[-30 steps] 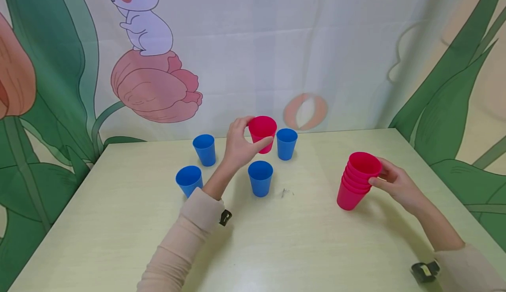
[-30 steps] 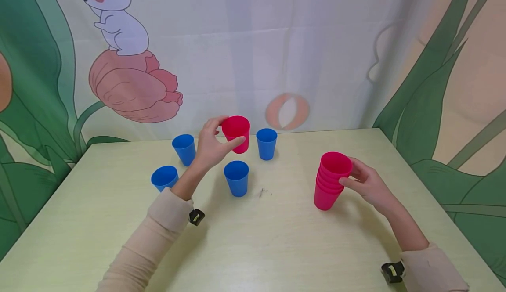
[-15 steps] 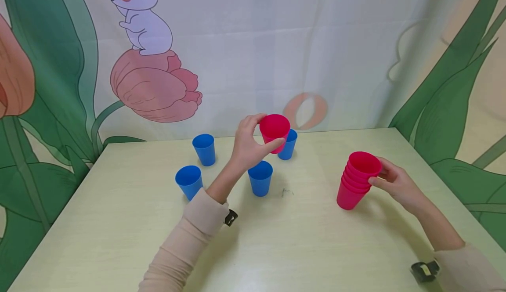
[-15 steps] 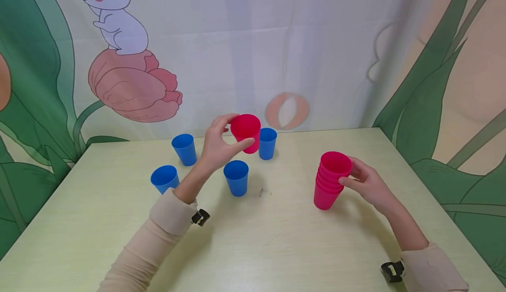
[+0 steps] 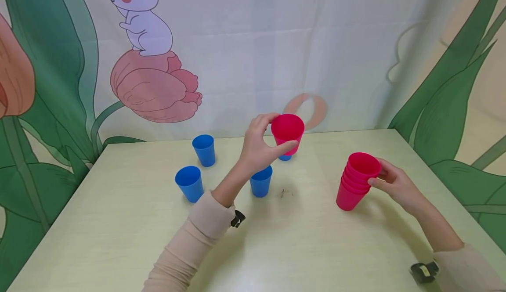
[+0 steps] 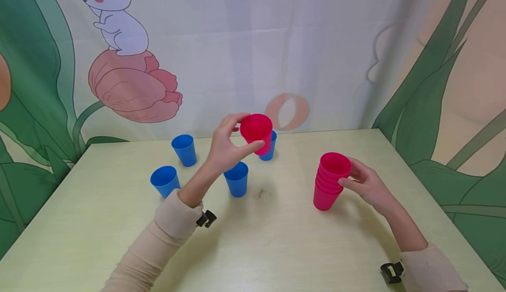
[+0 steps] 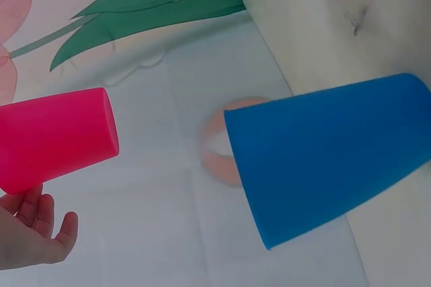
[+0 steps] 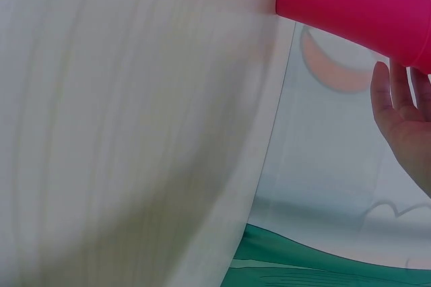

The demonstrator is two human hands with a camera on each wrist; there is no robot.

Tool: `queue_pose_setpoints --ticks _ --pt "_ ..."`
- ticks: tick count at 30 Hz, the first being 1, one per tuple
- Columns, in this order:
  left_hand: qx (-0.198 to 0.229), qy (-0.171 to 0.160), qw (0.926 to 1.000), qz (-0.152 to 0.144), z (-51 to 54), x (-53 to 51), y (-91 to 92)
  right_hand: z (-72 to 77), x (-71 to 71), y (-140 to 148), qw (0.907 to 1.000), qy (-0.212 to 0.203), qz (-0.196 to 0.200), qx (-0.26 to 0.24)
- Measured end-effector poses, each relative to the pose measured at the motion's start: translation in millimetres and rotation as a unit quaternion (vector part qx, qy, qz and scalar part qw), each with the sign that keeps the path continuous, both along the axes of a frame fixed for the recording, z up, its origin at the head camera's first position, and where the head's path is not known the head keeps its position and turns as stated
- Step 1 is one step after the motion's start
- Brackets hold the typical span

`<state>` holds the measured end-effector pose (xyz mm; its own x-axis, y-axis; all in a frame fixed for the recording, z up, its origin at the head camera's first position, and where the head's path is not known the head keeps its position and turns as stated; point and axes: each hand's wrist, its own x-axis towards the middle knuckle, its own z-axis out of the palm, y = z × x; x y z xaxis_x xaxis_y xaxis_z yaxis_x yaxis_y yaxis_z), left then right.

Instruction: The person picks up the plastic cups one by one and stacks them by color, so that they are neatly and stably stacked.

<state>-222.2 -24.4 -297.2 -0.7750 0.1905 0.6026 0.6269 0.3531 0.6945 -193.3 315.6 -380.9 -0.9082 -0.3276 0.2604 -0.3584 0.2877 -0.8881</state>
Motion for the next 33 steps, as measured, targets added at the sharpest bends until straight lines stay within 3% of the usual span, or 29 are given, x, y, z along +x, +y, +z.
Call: queue_pose_setpoints --ticks 25,33 --pt "0.049 0.036 0.9949 -0.080 10.2 17.2 26.3 0.2 0.5 0 0.9998 -0.005 -0.012 0.012" --pt "0.060 0.031 0.9911 -0.115 13.8 19.8 40.3 0.7 0.7 0 0.9999 -0.002 -0.011 0.012"
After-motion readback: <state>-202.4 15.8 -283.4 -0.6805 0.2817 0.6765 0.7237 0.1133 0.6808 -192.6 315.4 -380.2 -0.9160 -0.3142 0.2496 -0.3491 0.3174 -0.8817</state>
